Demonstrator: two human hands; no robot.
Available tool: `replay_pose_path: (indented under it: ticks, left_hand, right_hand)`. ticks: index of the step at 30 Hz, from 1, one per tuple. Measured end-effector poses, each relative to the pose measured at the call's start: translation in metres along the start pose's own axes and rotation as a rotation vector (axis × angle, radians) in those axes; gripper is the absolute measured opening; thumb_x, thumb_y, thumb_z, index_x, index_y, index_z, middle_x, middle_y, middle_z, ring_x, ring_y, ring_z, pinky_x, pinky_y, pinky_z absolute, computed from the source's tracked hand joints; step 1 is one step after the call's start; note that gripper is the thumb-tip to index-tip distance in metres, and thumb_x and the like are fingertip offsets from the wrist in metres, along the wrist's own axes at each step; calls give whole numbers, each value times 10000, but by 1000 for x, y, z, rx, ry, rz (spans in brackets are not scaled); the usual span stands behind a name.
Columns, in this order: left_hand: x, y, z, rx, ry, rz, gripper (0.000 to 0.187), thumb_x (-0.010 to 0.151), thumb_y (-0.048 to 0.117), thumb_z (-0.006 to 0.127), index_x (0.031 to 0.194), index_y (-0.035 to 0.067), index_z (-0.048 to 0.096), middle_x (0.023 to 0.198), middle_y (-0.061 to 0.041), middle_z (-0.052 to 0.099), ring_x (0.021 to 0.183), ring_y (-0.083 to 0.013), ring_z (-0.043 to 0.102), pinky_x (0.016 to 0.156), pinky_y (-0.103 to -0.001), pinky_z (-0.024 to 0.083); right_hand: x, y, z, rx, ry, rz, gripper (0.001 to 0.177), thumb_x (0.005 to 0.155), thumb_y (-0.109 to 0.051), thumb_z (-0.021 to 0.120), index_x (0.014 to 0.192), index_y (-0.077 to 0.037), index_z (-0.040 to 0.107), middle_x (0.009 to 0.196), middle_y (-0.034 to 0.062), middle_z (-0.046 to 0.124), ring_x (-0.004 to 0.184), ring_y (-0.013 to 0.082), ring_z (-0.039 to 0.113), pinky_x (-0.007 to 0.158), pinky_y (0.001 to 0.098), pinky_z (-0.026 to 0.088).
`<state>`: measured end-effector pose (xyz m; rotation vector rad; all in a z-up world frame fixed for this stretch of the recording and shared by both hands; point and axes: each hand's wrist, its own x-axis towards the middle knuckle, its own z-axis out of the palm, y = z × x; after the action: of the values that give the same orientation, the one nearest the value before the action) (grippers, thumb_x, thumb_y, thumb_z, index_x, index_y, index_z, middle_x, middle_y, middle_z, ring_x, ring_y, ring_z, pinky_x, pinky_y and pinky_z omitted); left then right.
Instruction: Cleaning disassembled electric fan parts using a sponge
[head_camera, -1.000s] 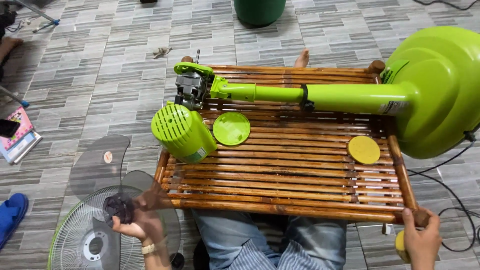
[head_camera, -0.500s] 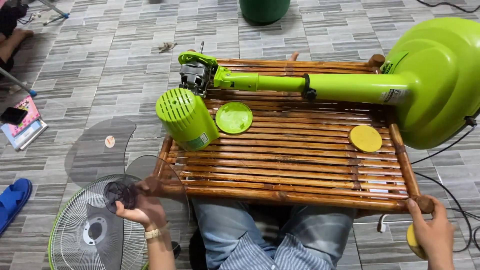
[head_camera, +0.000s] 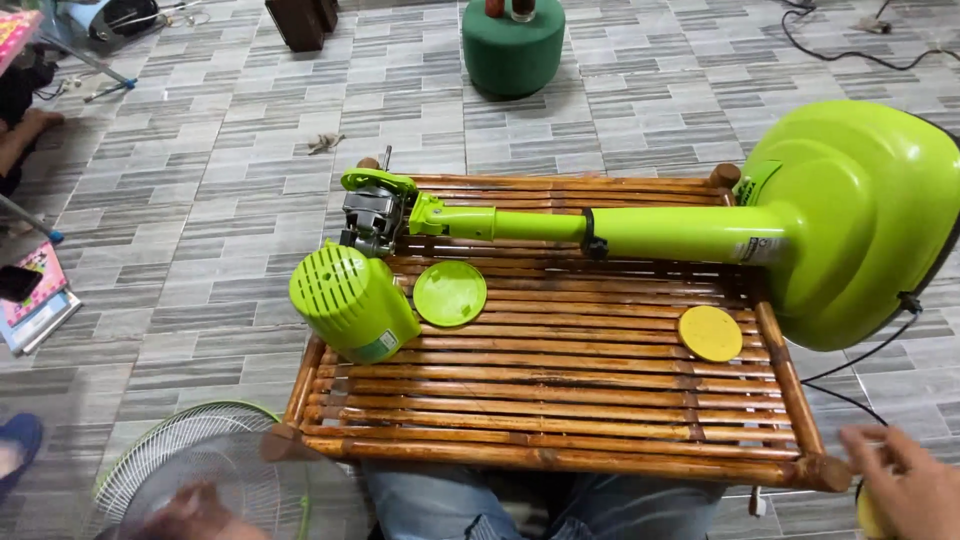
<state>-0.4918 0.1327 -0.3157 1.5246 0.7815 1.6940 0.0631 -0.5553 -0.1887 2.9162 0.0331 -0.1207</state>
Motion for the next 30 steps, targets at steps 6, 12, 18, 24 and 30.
replay_pose_path:
  ticks: [6, 12, 18, 24, 30]
  left_hand:
    - [122, 2, 74, -91, -1306, -1411, 478, 970, 155, 544, 1395, -36, 652, 1336, -229, 728, 1159, -352, 690, 1043, -444, 474]
    - [-35, 269, 333, -946, -810, -526, 555, 793, -184, 484, 1311, 14, 509, 1034, -89, 628, 823, -152, 591, 715, -285, 568]
    - [-93, 189, 408, -835, -1538, -1005, 407, 992, 214, 543, 1288, -56, 615, 1158, -153, 692, 1031, -282, 683, 916, -389, 608]
    - [-106, 137, 427, -873, -1519, -1411, 476, 990, 152, 583, 1424, -31, 515, 1293, -157, 655, 1113, -265, 640, 940, -447, 587]
    - [-85, 156, 438, -717, -1611, -1065, 595, 911, 175, 572, 1475, 27, 454, 1374, -130, 603, 1226, -233, 584, 1109, -356, 433]
  right_hand:
    - [-6, -84, -152, 840, 85, -442, 251, 1007, -211, 638, 1134, -86, 815, 628, 137, 672, 486, 223, 505, 471, 333, 377]
    - [41, -165, -181, 1438, -475, -483, 375, 1094, -313, 521, 969, -57, 764, 570, 6, 450, 406, 100, 326, 342, 269, 189]
    - [41, -206, -218, 2143, -746, -569, 646, 940, -655, 681, 1221, -78, 604, 722, -53, 484, 614, 61, 487, 571, 187, 446]
    - [30, -217, -225, 2121, -681, -593, 718, 633, -106, 509, 1344, -19, 452, 1071, 127, 480, 919, 189, 473, 760, 304, 426]
    - [-17, -224, -286, 1840, -217, -805, 671, 635, 12, 630, 1288, -105, 522, 1145, 51, 488, 1077, 161, 453, 943, 297, 408]
